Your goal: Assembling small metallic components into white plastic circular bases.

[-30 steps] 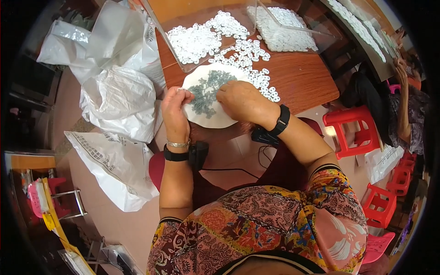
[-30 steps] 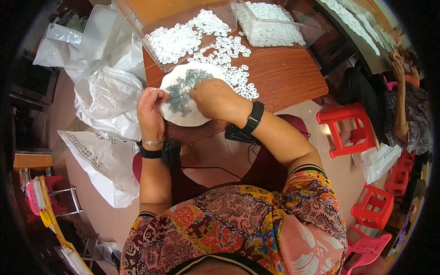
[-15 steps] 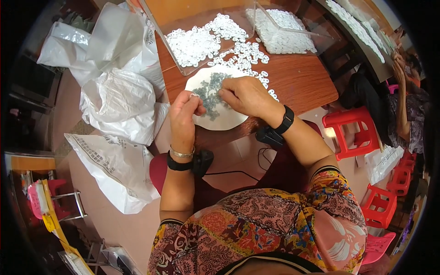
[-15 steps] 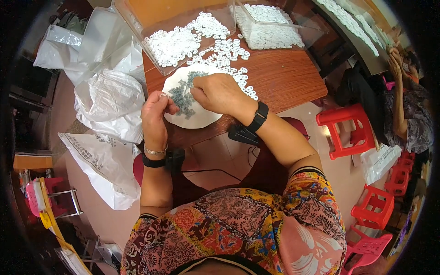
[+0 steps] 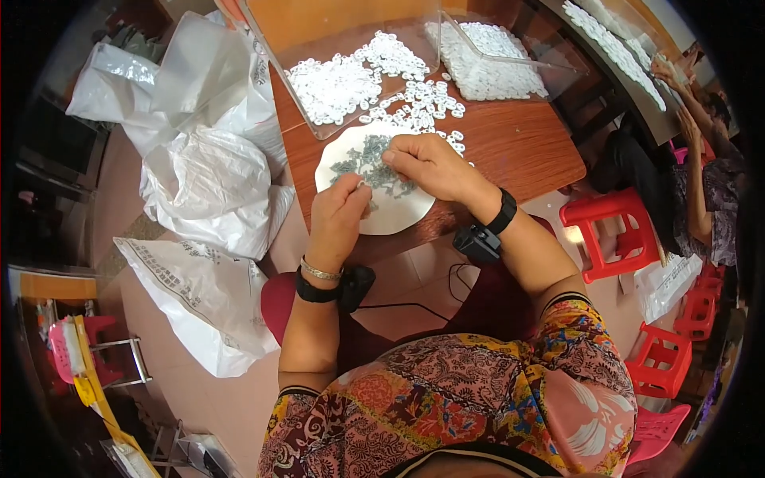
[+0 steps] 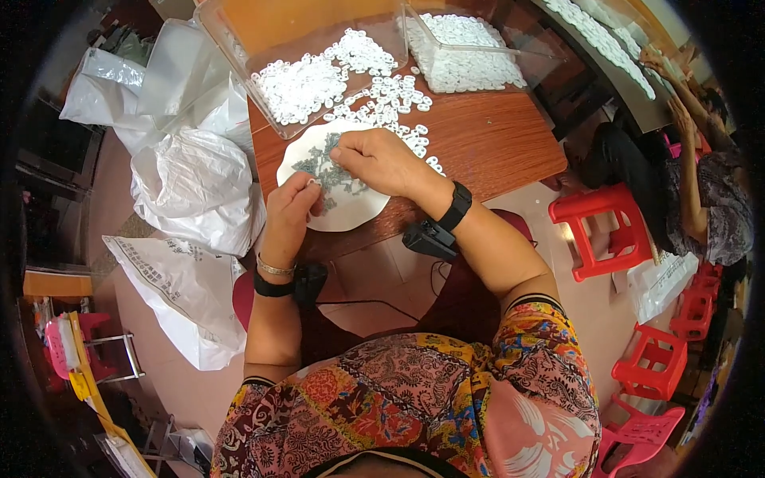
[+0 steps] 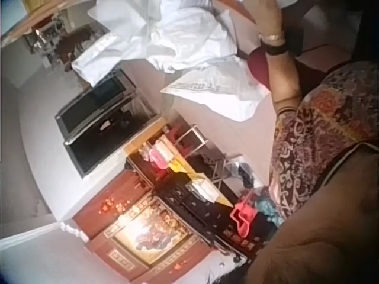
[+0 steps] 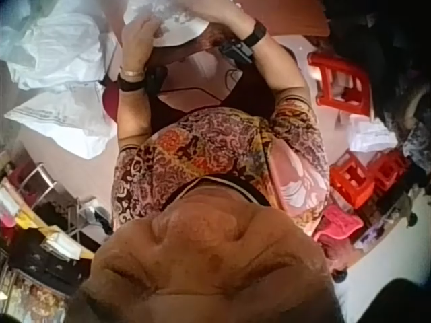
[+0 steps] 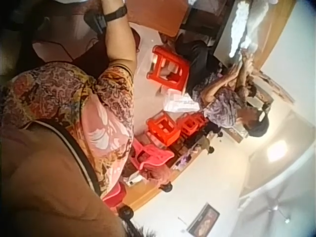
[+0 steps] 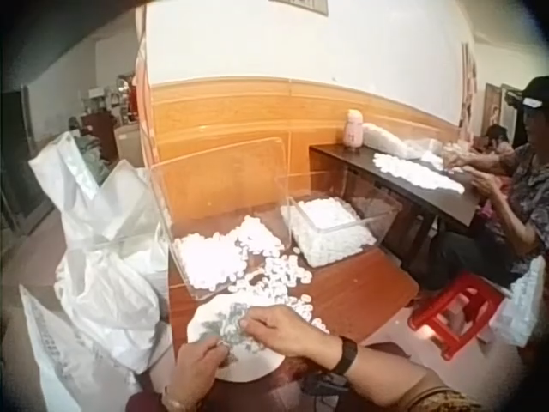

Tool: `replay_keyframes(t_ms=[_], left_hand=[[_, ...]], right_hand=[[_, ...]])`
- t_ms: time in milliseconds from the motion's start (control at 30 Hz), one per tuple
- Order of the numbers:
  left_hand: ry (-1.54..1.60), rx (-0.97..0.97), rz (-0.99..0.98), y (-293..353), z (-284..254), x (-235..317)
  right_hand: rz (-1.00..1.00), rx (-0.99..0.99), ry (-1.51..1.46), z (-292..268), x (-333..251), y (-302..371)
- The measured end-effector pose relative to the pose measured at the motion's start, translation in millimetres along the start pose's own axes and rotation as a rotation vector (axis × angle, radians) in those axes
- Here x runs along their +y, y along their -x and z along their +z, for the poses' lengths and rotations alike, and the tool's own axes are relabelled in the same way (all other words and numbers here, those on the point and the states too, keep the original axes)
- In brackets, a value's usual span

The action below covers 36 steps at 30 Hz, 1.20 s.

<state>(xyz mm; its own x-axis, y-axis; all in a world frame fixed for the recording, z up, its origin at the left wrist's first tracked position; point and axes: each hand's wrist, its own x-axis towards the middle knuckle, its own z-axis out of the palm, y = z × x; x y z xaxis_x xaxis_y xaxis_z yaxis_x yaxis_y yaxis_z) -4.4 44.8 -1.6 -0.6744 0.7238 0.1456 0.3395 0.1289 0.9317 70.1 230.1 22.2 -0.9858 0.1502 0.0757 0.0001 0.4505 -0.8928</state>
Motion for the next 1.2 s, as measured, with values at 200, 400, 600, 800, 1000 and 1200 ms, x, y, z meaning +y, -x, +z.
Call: replay_keyframes(t_ms=[200, 400, 600, 800, 1000, 1200], left_hand=[[0.315, 0.037, -0.073, -1, 7, 16], [-0.080, 0.094, 0.394, 1, 10, 15], [-0.070, 0.005, 0.370, 1, 9, 15], [0.075, 0.006, 0.290, 1, 10, 9], [0.162, -0.023, 0.146, 1, 9, 9], [0.347, -0.038, -0.047, 1, 5, 4]], right_hand=[[-0.026, -0.076, -0.278, 6, 8, -2], [0.049, -0.194, -0.222, 8, -2, 2], [-0.016, -0.185, -0.115, 8, -5, 5], [-0.020, -0.207, -0.106, 5, -12, 7], [-0.032, -0.176, -0.071, 4, -10, 8], [-0.032, -0.132, -0.125, 2, -7, 6]])
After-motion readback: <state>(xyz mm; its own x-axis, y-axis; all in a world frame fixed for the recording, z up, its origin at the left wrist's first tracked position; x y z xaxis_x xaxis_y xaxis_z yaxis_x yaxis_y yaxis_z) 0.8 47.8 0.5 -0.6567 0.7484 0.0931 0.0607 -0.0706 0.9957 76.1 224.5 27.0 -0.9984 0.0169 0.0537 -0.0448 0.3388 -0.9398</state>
